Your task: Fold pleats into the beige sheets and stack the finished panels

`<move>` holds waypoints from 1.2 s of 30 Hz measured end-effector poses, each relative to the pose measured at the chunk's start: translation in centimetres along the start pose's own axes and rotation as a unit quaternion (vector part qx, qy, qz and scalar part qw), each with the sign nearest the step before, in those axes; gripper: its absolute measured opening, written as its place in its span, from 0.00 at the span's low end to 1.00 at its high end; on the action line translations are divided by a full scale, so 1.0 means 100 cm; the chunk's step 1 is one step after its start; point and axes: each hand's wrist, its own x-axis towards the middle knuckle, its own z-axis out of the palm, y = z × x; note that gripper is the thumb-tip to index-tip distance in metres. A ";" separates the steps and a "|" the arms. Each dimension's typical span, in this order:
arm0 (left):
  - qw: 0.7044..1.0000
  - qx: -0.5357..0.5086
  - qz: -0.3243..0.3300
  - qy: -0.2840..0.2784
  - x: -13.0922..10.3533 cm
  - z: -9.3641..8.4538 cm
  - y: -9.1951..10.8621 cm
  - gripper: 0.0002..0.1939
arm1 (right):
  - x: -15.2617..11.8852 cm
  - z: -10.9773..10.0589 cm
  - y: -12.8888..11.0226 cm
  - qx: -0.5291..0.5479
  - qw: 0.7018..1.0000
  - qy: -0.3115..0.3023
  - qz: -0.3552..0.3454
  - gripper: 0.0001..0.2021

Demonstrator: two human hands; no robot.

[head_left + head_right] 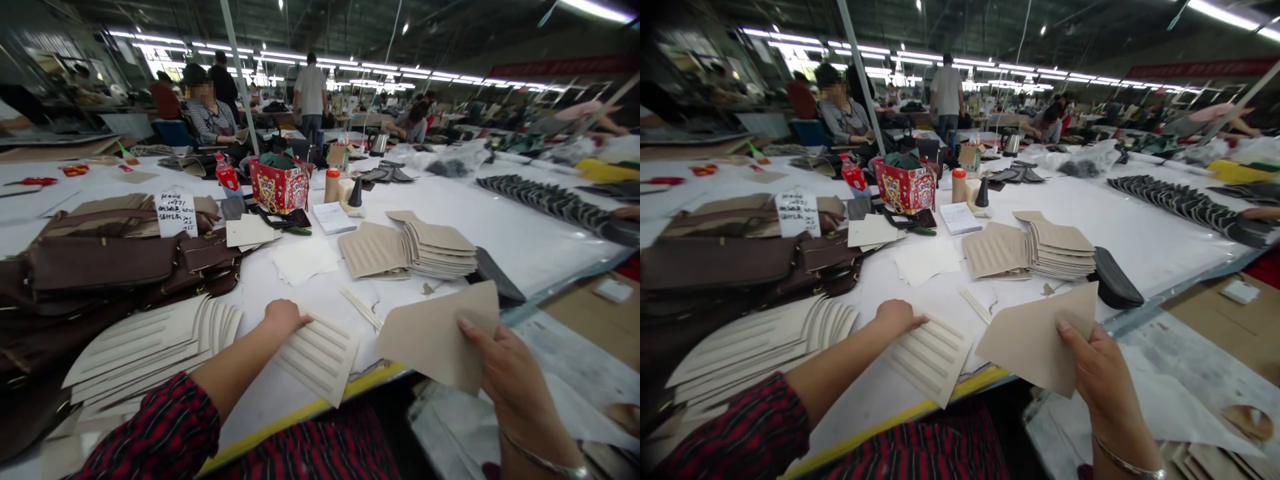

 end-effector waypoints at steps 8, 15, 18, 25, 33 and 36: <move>0.959 0.125 0.254 0.008 -0.063 0.033 -0.027 0.44 | 0.000 0.019 0.011 -0.030 0.996 -0.087 0.018 0.21; 0.970 -0.181 0.115 0.111 -0.081 0.053 -0.013 0.41 | -0.008 0.065 0.006 0.026 0.962 -0.270 0.026 0.21; 0.846 -0.521 0.102 -0.047 -0.086 0.030 0.010 0.36 | -0.006 0.085 -0.001 0.014 0.943 -0.330 0.023 0.22; 0.608 -0.779 -0.013 -0.154 -0.081 0.007 0.022 0.20 | 0.008 0.109 0.006 -0.029 0.925 -0.379 0.021 0.23; 0.664 -0.735 0.075 -0.109 -0.083 -0.004 0.009 0.25 | 0.013 0.110 0.012 -0.085 0.907 -0.411 0.017 0.25; 0.684 -0.708 0.148 -0.094 -0.095 -0.004 0.012 0.39 | 0.003 0.114 0.013 -0.054 0.929 -0.366 -0.008 0.25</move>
